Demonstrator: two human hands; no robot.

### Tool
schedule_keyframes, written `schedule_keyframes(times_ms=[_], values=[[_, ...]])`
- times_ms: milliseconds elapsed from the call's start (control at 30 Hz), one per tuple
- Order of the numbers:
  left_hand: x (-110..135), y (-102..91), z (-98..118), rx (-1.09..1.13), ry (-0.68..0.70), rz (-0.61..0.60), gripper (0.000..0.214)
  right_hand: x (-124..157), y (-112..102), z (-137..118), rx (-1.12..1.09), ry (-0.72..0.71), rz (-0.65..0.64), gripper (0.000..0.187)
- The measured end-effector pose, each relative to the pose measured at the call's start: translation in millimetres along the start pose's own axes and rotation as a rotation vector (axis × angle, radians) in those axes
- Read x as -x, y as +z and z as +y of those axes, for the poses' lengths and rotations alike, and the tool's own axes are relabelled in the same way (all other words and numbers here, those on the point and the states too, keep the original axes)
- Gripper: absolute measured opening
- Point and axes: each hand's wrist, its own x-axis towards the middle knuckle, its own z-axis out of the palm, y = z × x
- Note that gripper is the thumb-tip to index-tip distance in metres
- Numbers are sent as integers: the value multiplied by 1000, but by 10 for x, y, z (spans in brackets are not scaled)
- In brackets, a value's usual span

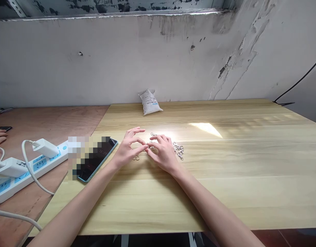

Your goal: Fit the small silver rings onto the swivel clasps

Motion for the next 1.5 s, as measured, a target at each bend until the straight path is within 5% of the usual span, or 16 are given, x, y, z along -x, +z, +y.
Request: schedule_keyframes(times_ms=[300,633,1067,1233,1500], values=[[22,77,12,-14,47,42,7,-7,-23,-110,154,-42,-108,19],[-6,55,55,89,-112,122,10,-10,-6,-111,226,-38,70,18],[-22,8,65,189,-185,83,11,-42,-49,-165,131,-100,96,16],[-57,-34,20,315,-273,-41,18,-43,-71,-160,93,-108,88,18],[-47,-48,-48,445,-225,-100,18,-41,-78,-133,37,-114,50,19]])
